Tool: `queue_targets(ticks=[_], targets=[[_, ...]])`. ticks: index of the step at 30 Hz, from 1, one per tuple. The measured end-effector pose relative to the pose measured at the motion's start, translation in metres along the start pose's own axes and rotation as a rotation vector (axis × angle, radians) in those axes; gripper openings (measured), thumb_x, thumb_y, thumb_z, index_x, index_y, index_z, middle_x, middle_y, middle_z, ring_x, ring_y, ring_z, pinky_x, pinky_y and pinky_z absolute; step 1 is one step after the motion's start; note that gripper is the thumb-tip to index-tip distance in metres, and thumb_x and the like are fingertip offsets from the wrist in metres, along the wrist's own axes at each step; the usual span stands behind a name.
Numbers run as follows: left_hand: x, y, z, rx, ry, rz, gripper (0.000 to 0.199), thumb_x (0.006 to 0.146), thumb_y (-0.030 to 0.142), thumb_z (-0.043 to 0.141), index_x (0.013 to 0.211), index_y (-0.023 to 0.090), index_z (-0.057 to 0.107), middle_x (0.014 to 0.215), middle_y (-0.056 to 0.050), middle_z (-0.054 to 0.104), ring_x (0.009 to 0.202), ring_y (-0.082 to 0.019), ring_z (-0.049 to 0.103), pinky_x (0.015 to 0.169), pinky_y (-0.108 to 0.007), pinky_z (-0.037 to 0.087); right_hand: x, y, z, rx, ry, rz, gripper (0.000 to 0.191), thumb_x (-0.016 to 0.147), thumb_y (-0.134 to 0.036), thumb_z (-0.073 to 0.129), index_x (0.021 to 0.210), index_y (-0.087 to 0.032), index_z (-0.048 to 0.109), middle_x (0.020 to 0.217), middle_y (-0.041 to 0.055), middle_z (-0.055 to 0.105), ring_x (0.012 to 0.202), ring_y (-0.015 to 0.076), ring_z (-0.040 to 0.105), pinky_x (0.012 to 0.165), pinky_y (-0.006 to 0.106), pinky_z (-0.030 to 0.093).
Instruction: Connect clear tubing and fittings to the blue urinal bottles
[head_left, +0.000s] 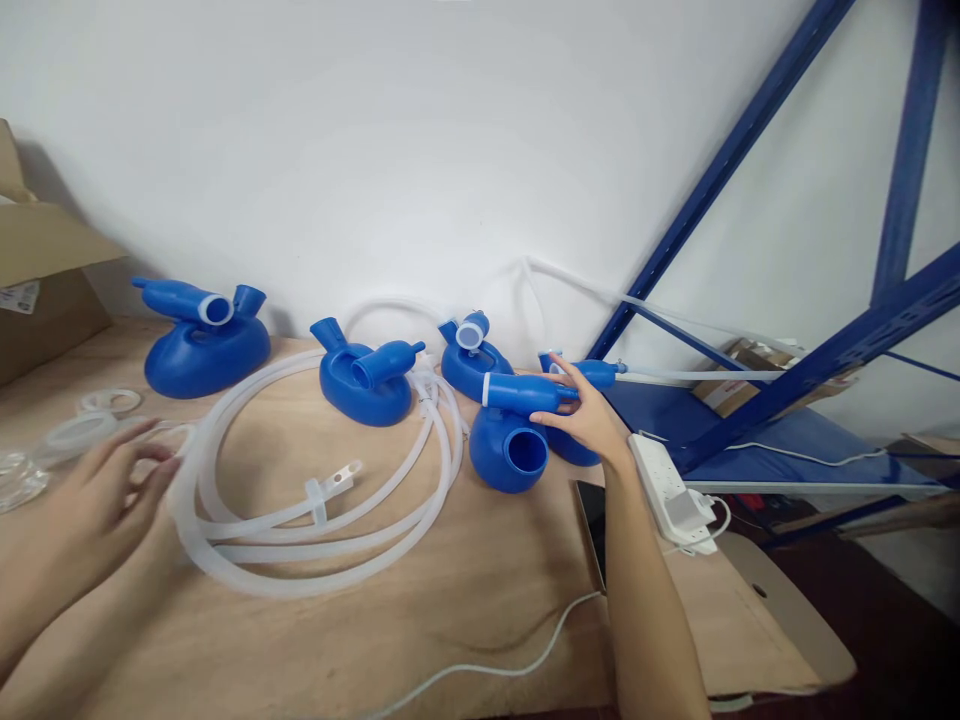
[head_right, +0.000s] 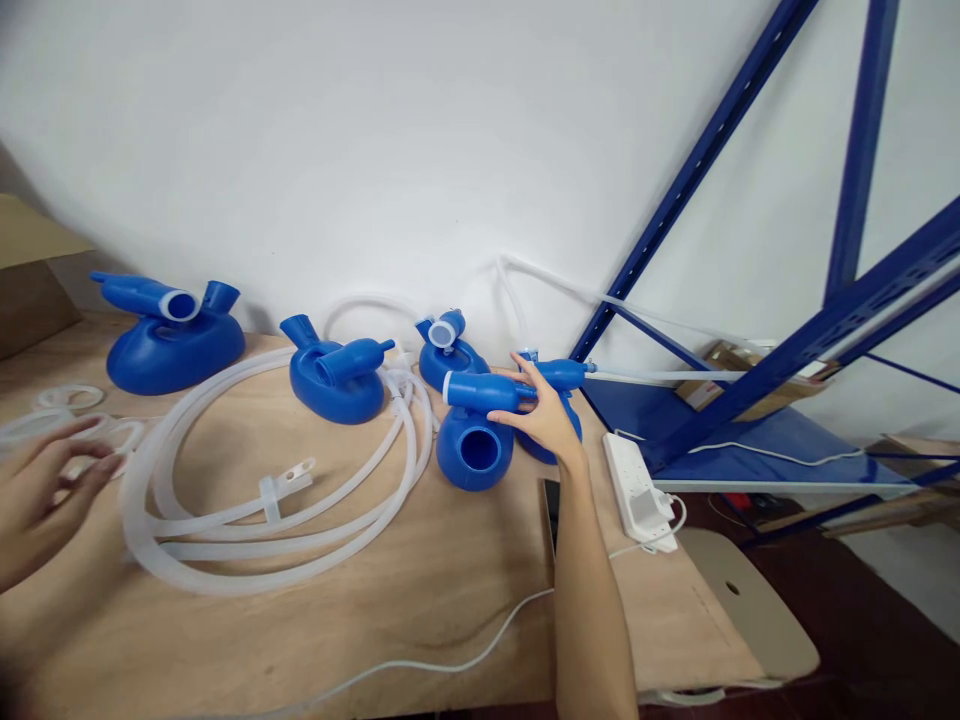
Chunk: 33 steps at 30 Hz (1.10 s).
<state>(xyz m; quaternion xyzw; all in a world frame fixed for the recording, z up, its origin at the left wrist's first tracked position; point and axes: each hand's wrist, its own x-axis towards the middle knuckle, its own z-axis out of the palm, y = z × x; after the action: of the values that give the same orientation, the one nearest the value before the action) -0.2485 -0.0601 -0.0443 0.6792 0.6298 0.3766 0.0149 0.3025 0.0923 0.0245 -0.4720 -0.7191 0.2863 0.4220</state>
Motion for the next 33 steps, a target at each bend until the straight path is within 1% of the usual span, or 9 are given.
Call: queue_targets(ticks=[1, 3, 4, 7, 11, 15, 20, 24, 33], targets=[[0.006, 0.025, 0.009, 0.040, 0.080, -0.031, 0.037, 0.103, 0.058, 0.037, 0.120, 0.033, 0.058, 0.132, -0.003, 0.067, 0.094, -0.031, 0.070, 0.064, -0.042, 0.062, 0.001, 0.006, -0.001, 0.052, 0.008, 0.009, 0.117, 0.063, -0.058, 0.096, 0.162, -0.028, 0.042, 0.143, 0.0145, 0.067, 0.124, 0.0393, 0.071, 0.094, 0.053, 0.067], [0.015, 0.082, 0.034, -0.075, -0.038, 0.074, 0.033, 0.105, 0.048, 0.041, 0.125, 0.027, 0.057, 0.137, -0.009, 0.068, 0.106, -0.031, 0.072, 0.079, -0.043, 0.064, 0.003, 0.016, 0.002, 0.107, 0.059, 0.002, 0.120, 0.057, -0.060, 0.098, 0.160, -0.028, 0.043, 0.139, 0.0151, 0.069, 0.124, 0.0394, 0.070, 0.092, 0.052, 0.067], [0.018, 0.111, 0.048, -0.120, -0.133, 0.182, 0.027, 0.107, 0.040, 0.042, 0.123, 0.025, 0.058, 0.141, -0.011, 0.067, 0.116, -0.030, 0.070, 0.089, -0.043, 0.063, 0.004, 0.019, 0.005, 0.102, 0.090, -0.014, 0.116, 0.056, -0.060, 0.098, 0.156, -0.027, 0.048, 0.138, 0.0152, 0.069, 0.126, 0.0395, 0.069, 0.092, 0.051, 0.066], [0.026, 0.185, 0.092, -0.120, -0.160, 0.688, 0.016, 0.106, 0.024, 0.044, 0.101, 0.021, 0.059, 0.151, -0.016, 0.062, 0.129, -0.030, 0.067, 0.098, -0.042, 0.061, 0.009, 0.021, 0.018, 0.028, 0.151, -0.079, 0.098, 0.058, -0.059, 0.098, 0.142, -0.024, 0.061, 0.133, 0.0141, 0.070, 0.131, 0.0381, 0.064, 0.100, 0.052, 0.062], [0.044, 0.233, 0.139, -0.060, 0.028, 0.905, 0.013, 0.103, 0.015, 0.048, 0.098, 0.016, 0.060, 0.153, -0.024, 0.058, 0.131, -0.034, 0.064, 0.102, -0.049, 0.060, 0.015, 0.016, 0.037, 0.005, 0.176, -0.158, 0.080, 0.066, -0.055, 0.095, 0.134, -0.024, 0.065, 0.127, 0.0115, 0.070, 0.122, 0.0332, 0.067, 0.109, 0.053, 0.056], [0.060, 0.238, 0.167, -0.010, 0.114, 0.845, 0.010, 0.103, 0.020, 0.054, 0.104, 0.014, 0.061, 0.144, -0.026, 0.064, 0.126, -0.037, 0.065, 0.099, -0.053, 0.060, 0.015, 0.013, 0.049, -0.006, 0.183, -0.226, 0.054, 0.076, -0.053, 0.086, 0.119, -0.025, 0.069, 0.122, 0.0086, 0.067, 0.120, 0.0309, 0.066, 0.114, 0.050, 0.051], [0.066, 0.226, 0.183, -0.031, 0.178, 0.730, 0.041, 0.103, 0.023, 0.055, 0.142, 0.011, 0.050, 0.137, -0.024, 0.064, 0.125, -0.036, 0.062, 0.105, -0.055, 0.056, 0.011, 0.020, 0.050, 0.046, 0.057, -0.151, 0.065, 0.079, -0.062, 0.080, 0.131, -0.029, 0.060, 0.120, 0.0052, 0.070, 0.113, 0.0289, 0.068, 0.109, 0.048, 0.055], [0.070, 0.214, 0.187, -0.061, 0.045, 0.583, 0.053, 0.107, 0.031, 0.047, 0.157, 0.016, 0.039, 0.136, -0.021, 0.059, 0.120, -0.033, 0.063, 0.100, -0.051, 0.058, 0.012, 0.027, 0.050, 0.045, 0.020, -0.178, 0.073, 0.076, -0.069, 0.079, 0.132, -0.027, 0.058, 0.118, 0.0067, 0.071, 0.103, 0.0294, 0.071, 0.099, 0.048, 0.058], [0.071, 0.199, 0.199, -0.256, -0.138, 0.470, 0.048, 0.104, 0.038, 0.041, 0.145, 0.014, 0.048, 0.141, -0.022, 0.057, 0.126, -0.033, 0.062, 0.105, -0.052, 0.055, 0.009, 0.034, 0.049, -0.021, 0.049, -0.315, 0.078, 0.077, -0.075, 0.076, 0.138, -0.029, 0.062, 0.143, 0.0096, 0.066, 0.137, 0.0355, 0.061, 0.118, 0.051, 0.049]])
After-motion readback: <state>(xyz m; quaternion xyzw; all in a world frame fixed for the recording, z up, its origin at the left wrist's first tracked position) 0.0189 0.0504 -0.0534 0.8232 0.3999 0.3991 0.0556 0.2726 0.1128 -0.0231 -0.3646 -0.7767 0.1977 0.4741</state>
